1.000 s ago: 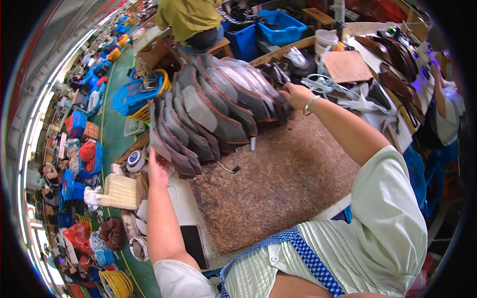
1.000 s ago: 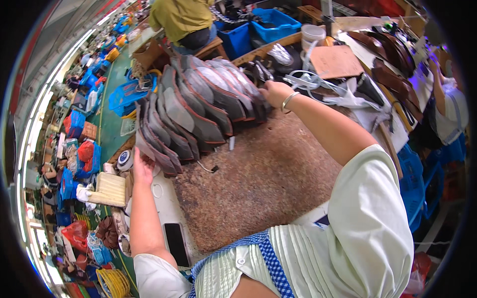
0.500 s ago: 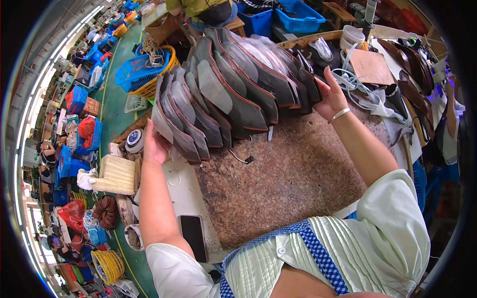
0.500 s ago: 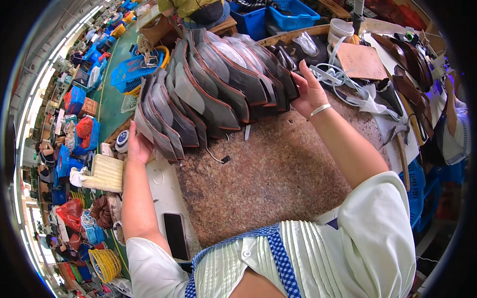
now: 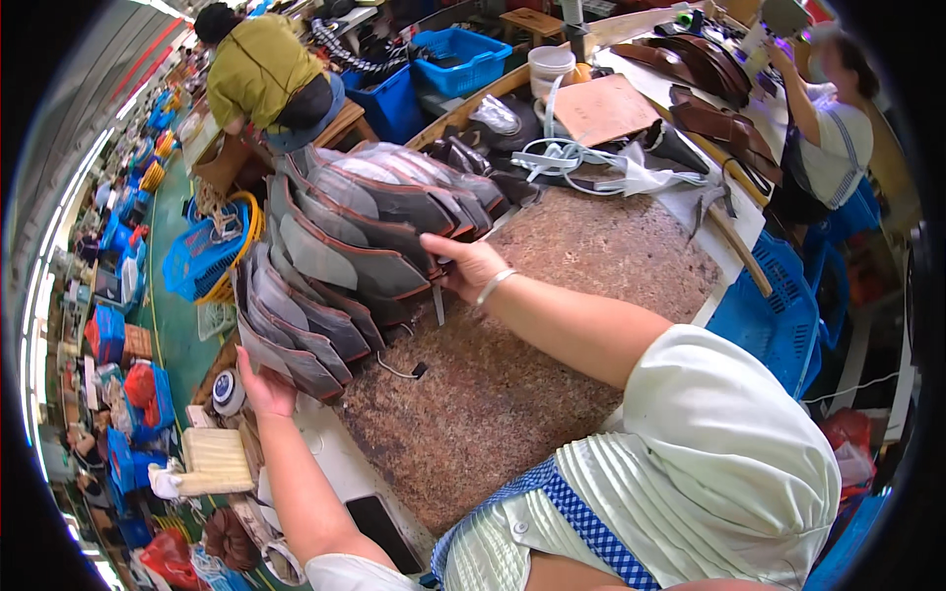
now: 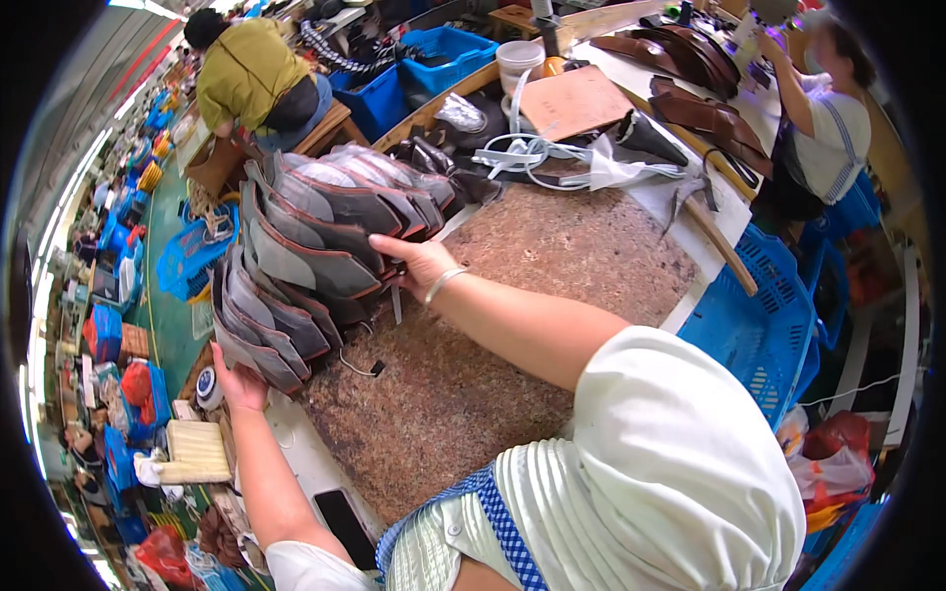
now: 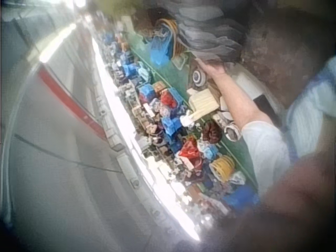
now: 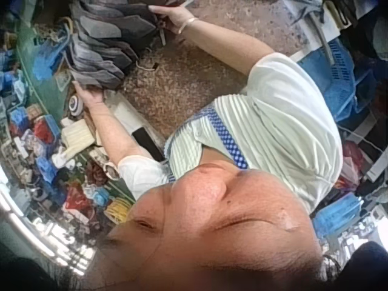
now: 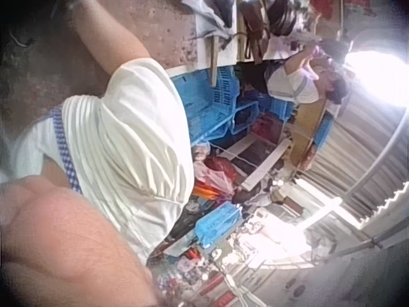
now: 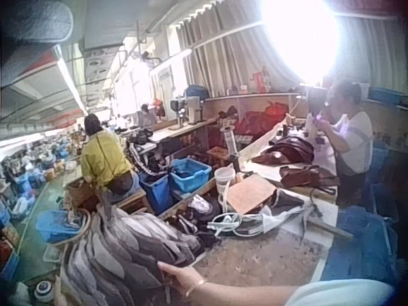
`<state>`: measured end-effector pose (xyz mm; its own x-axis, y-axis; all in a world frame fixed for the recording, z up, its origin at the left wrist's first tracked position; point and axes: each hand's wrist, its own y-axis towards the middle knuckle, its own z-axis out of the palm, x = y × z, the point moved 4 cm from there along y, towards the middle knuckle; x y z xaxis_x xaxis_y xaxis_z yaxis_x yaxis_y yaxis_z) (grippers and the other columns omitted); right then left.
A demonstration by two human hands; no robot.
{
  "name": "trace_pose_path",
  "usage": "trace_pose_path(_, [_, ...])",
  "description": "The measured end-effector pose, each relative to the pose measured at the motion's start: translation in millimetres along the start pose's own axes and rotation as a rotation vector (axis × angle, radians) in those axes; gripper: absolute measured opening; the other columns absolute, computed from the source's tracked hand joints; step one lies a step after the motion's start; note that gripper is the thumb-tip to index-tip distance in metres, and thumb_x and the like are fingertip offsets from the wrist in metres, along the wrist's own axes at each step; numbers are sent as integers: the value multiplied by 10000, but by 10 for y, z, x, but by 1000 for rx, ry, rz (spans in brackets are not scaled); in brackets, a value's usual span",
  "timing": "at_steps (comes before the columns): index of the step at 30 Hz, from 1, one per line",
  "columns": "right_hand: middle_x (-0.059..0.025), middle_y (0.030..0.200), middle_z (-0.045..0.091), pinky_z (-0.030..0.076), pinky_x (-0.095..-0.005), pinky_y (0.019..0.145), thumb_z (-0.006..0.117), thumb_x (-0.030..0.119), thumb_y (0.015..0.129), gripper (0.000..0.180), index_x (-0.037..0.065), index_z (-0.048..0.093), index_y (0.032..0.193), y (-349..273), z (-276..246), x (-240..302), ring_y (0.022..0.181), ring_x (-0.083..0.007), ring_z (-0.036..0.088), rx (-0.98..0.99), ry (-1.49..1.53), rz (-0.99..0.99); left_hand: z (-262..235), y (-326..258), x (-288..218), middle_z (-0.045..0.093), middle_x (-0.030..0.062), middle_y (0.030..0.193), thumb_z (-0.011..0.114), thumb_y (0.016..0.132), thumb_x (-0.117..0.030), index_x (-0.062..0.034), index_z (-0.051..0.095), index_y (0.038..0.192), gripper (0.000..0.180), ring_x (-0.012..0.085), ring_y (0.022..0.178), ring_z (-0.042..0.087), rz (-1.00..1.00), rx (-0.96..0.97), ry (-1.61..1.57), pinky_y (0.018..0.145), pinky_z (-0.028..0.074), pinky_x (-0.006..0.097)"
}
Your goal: Apply glue to the edges and designated areas of shoe upper components using a brush.
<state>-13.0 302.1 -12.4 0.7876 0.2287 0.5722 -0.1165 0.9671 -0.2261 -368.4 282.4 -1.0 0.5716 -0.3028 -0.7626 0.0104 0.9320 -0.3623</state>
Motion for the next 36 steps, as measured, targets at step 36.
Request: trace_pose_path(36, [-152, 978, 618, 472, -368, 767, 476, 426, 895, 542, 5, 355, 1214, -252, -533, 1022, 860, -239, 626, -165, -725, 272, 1718, -2929, 2871, 427, 211, 1295, 383, 947, -372, 21, 413, 1221, 480, 282, 1216, 423, -655, 491, -219, 1018, 357, 349])
